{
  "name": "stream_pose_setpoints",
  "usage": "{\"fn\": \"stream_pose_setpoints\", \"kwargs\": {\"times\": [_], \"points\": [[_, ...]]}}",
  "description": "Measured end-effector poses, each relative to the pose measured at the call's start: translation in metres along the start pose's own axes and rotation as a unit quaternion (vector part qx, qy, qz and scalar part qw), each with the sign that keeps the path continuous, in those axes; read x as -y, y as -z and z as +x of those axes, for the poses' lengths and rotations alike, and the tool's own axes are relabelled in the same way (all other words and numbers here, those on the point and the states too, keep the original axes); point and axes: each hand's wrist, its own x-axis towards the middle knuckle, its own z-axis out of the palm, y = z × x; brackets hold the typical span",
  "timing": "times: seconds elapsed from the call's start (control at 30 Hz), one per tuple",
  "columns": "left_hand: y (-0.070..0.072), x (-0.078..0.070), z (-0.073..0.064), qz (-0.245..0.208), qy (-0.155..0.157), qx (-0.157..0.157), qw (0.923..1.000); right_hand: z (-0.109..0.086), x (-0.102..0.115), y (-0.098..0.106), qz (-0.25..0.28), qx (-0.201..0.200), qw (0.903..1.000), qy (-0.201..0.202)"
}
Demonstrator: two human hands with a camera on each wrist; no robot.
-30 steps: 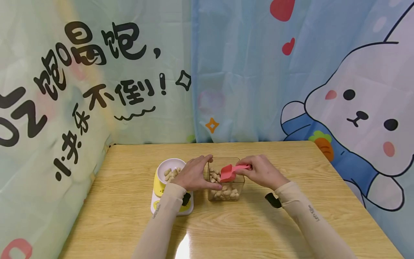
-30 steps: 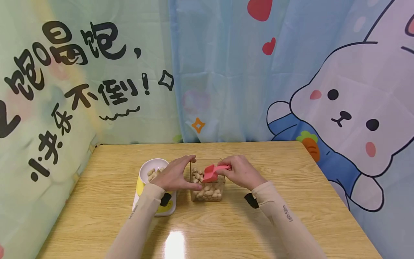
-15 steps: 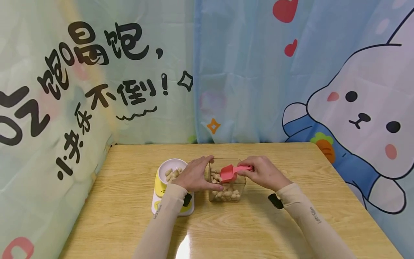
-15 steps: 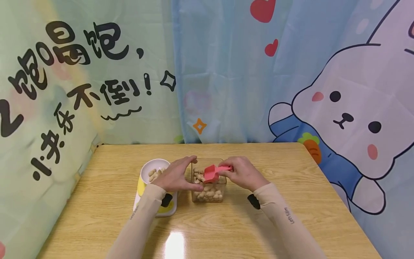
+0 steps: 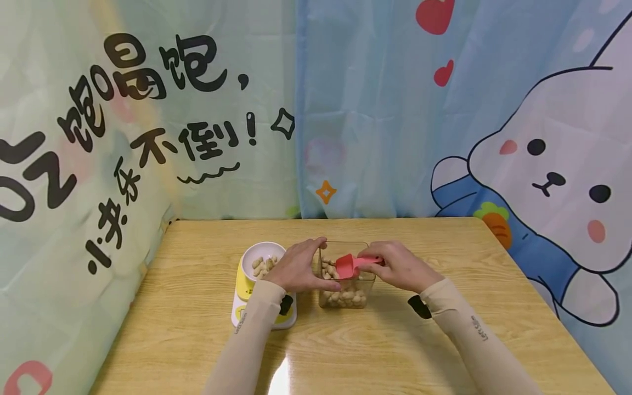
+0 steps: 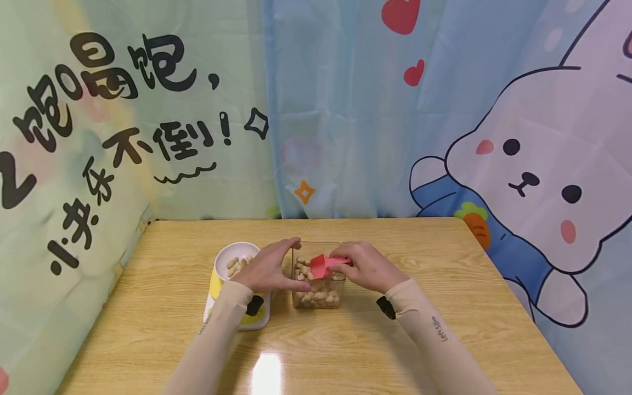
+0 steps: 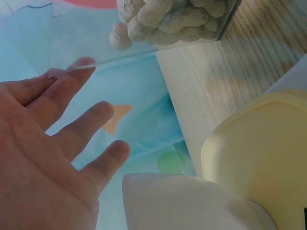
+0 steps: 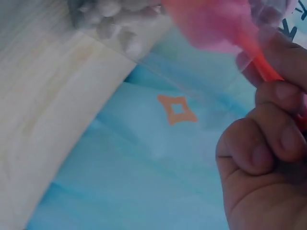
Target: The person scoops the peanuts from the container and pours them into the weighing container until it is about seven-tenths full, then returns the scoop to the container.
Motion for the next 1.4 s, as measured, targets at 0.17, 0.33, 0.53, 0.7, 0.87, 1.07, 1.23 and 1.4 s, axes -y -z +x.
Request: {"fn": "stream_pose_setpoints", "kwargs": {"times": [0.17, 0.33, 0.53, 0.7, 0.87, 1.07, 1.23, 1.4], "points": [[0.001, 0.0, -0.001, -0.001, -0.003, -0.004, 1.0, -0.005, -0.007, -0.003, 0.031, -0.026, 0.9992, -0.005], [0.001, 0.0, -0.001, 0.001, -0.002, -0.002, 1.0, -0.004, -0.006, -0.002, 0.018, -0.025, 0.9995, -0.01], [0.0, 0.0, -0.001, -0.008, 0.004, 0.001, 1.0, 0.001, -0.003, -0.002, -0.009, -0.02, 0.9998, -0.003], [0.0, 0.002, 0.0, -0.006, 0.003, 0.002, 1.0, 0.004, -0.006, -0.001, -0.001, -0.009, 0.9999, 0.009], [-0.001, 0.001, -0.001, -0.007, 0.005, 0.004, 1.0, 0.007, -0.002, 0.005, -0.026, 0.018, 0.9995, 0.0], [0.0, -0.002, -0.001, -0.016, 0.005, 0.004, 0.9999, 0.015, -0.002, 0.01, -0.029, 0.037, 0.9987, -0.019], [0.0, -0.002, -0.002, -0.013, 0.008, 0.006, 0.9999, 0.011, -0.016, 0.011, 0.01, 0.053, 0.9983, -0.022], [-0.001, 0.0, -0.002, -0.014, 0.006, 0.004, 0.9999, 0.01, -0.022, 0.01, 0.032, 0.058, 0.9975, -0.024]]}}
